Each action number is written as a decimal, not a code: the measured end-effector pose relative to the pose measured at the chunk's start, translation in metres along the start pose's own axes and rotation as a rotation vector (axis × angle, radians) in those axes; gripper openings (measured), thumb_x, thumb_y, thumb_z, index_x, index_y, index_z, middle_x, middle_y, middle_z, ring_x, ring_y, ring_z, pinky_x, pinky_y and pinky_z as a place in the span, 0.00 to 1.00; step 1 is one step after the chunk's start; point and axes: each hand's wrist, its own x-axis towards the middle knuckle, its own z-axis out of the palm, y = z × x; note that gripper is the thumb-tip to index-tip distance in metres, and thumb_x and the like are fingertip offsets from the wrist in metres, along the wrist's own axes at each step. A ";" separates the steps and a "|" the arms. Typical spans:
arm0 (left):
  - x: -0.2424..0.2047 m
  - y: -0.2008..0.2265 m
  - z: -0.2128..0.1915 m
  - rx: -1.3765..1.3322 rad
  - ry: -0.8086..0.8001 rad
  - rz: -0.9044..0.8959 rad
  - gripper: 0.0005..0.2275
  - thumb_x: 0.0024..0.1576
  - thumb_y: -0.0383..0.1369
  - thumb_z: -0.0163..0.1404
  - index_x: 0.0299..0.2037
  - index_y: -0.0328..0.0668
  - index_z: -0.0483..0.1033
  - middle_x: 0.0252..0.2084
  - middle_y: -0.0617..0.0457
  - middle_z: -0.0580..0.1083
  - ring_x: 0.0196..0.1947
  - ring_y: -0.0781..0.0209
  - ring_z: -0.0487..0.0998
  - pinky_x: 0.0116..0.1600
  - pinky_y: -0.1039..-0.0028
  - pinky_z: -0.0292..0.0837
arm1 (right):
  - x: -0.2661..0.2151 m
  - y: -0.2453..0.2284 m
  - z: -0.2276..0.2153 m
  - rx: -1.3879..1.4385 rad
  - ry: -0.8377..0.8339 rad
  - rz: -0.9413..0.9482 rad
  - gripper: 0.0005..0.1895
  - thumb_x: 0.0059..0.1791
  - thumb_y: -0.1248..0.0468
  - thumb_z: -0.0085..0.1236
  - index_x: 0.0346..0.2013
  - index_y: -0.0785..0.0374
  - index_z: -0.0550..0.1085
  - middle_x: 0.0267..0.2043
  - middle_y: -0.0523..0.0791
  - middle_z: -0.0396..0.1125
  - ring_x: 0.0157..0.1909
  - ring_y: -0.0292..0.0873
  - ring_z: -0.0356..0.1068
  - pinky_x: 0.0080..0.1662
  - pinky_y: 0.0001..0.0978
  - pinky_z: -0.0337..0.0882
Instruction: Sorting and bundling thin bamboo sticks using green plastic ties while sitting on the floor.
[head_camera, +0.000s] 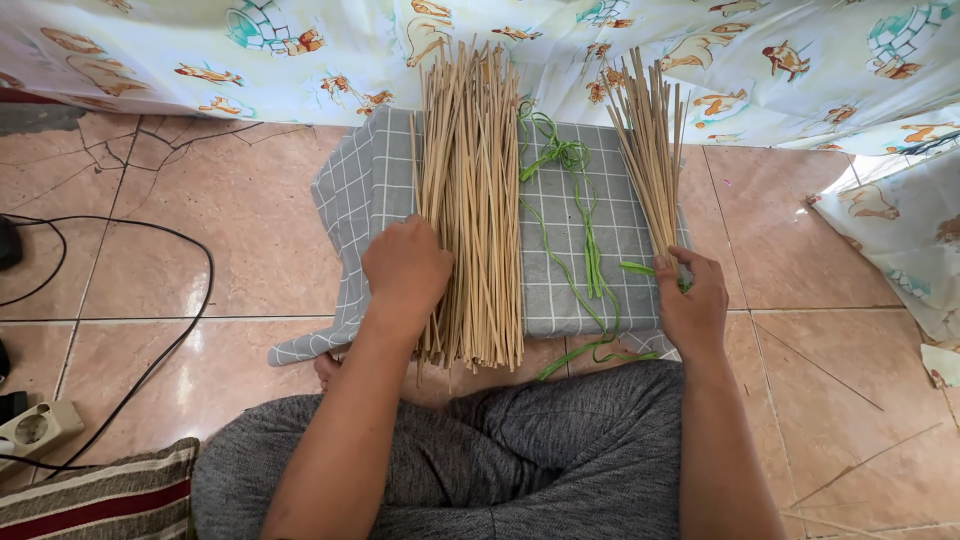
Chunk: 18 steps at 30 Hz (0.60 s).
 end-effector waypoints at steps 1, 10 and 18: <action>0.000 0.000 0.001 0.000 0.001 -0.002 0.12 0.49 0.26 0.54 0.41 0.22 0.78 0.31 0.35 0.76 0.35 0.37 0.82 0.38 0.48 0.80 | 0.000 -0.002 0.000 0.000 -0.001 -0.002 0.24 0.58 0.47 0.55 0.59 0.62 0.75 0.56 0.57 0.65 0.64 0.67 0.62 0.63 0.60 0.60; 0.002 0.002 0.012 -0.033 0.013 0.001 0.12 0.53 0.23 0.48 0.43 0.19 0.76 0.32 0.34 0.75 0.36 0.35 0.82 0.39 0.48 0.80 | 0.001 -0.004 -0.001 -0.004 -0.026 0.021 0.24 0.58 0.46 0.54 0.60 0.61 0.74 0.57 0.57 0.63 0.66 0.67 0.61 0.64 0.61 0.60; -0.001 0.004 0.005 -0.024 0.047 0.004 0.11 0.54 0.25 0.51 0.43 0.21 0.76 0.31 0.35 0.76 0.35 0.35 0.83 0.39 0.50 0.81 | 0.001 -0.004 -0.001 -0.002 -0.035 0.016 0.25 0.58 0.45 0.54 0.60 0.61 0.74 0.57 0.58 0.63 0.66 0.68 0.60 0.64 0.62 0.59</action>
